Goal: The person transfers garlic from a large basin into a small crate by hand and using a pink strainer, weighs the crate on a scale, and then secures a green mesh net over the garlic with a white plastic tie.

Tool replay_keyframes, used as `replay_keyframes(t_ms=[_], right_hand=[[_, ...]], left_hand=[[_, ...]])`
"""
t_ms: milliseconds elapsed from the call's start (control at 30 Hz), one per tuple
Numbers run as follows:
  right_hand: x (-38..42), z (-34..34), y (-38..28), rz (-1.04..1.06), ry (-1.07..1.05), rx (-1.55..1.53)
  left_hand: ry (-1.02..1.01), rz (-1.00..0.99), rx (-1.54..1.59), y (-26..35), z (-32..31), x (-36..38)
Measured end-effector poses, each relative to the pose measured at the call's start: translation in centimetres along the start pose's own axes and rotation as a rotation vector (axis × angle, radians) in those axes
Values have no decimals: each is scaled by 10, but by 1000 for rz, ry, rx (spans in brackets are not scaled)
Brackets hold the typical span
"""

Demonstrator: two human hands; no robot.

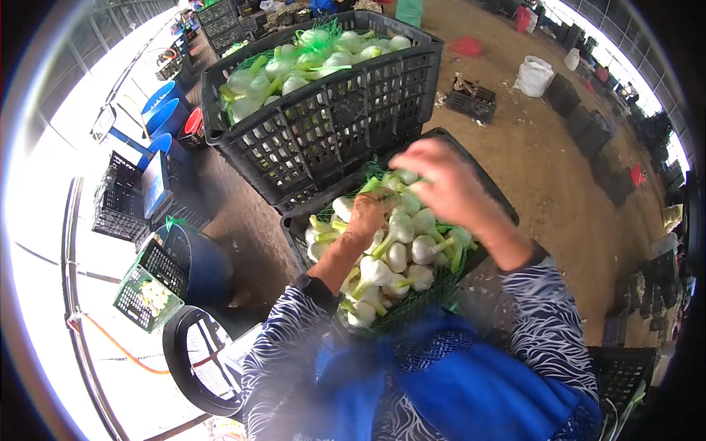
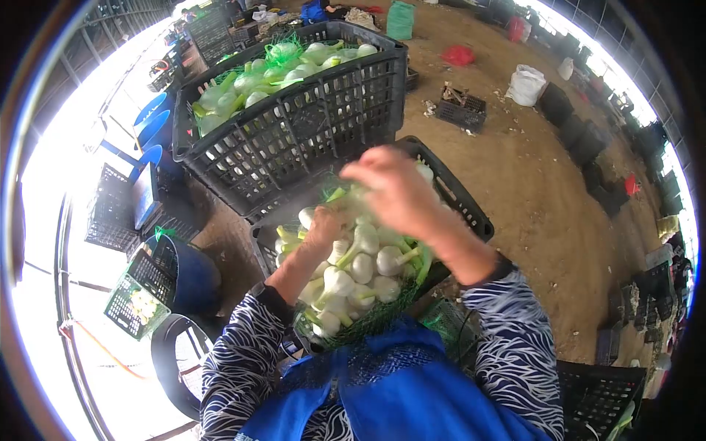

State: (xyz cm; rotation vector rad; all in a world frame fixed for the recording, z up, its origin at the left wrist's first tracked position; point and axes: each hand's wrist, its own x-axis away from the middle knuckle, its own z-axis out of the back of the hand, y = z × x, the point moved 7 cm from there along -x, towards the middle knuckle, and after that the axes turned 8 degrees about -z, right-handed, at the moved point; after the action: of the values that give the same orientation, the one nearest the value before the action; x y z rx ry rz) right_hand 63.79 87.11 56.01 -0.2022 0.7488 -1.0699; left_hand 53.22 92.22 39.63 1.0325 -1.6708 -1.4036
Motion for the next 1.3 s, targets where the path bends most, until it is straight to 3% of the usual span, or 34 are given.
replay_keyframes(t_ms=[67,133,200,267,333,400,500,600,633,667,733,800,867,900,1000,1067,1133,1200,1300], right_hand=[[23,48,43,-315,25,-349],[63,83,74,-422,-35,-101],[113,74,102,-585,-122,381],[136,36,90,-556,-302,410],[138,-4,73,-486,-341,529],[118,-30,60,-402,-197,364],[72,-60,45,-309,-127,266],[49,-82,36,-197,-60,290],[46,-83,32,-258,-145,236],[45,-87,30,-317,-235,184],[47,-86,27,-233,-158,182],[56,-93,28,-100,-133,199],[54,-92,23,-48,-110,207],[56,-94,25,-29,-84,209],[55,-88,19,61,-8,107],[56,-85,13,20,31,117],[58,-85,16,-6,60,88],[61,-81,5,-8,59,52],[61,-81,2,-14,47,22]], left_hand=[[-24,60,-48,-6,4,-1],[-37,37,-153,0,2,2],[-53,-52,-357,-5,2,-2],[-69,-32,-483,0,-6,2],[-70,-202,-760,4,-14,4],[-91,-307,-852,6,-24,10],[-301,-308,-1482,26,-53,33],[-422,-227,-1423,20,-41,33],[-441,-274,-1332,28,-39,36],[-417,-268,-1328,33,-36,39],[-389,-200,-1179,47,-35,55],[-438,-153,-1217,66,-39,68],[-464,-254,-1378,84,-39,83],[-386,-431,-1292,96,-33,91],[-13,-647,-823,159,18,134],[226,-741,-796,168,73,163],[204,-628,-1065,131,95,194],[146,-227,-804,65,94,226],[30,-269,-1012,47,55,242]])
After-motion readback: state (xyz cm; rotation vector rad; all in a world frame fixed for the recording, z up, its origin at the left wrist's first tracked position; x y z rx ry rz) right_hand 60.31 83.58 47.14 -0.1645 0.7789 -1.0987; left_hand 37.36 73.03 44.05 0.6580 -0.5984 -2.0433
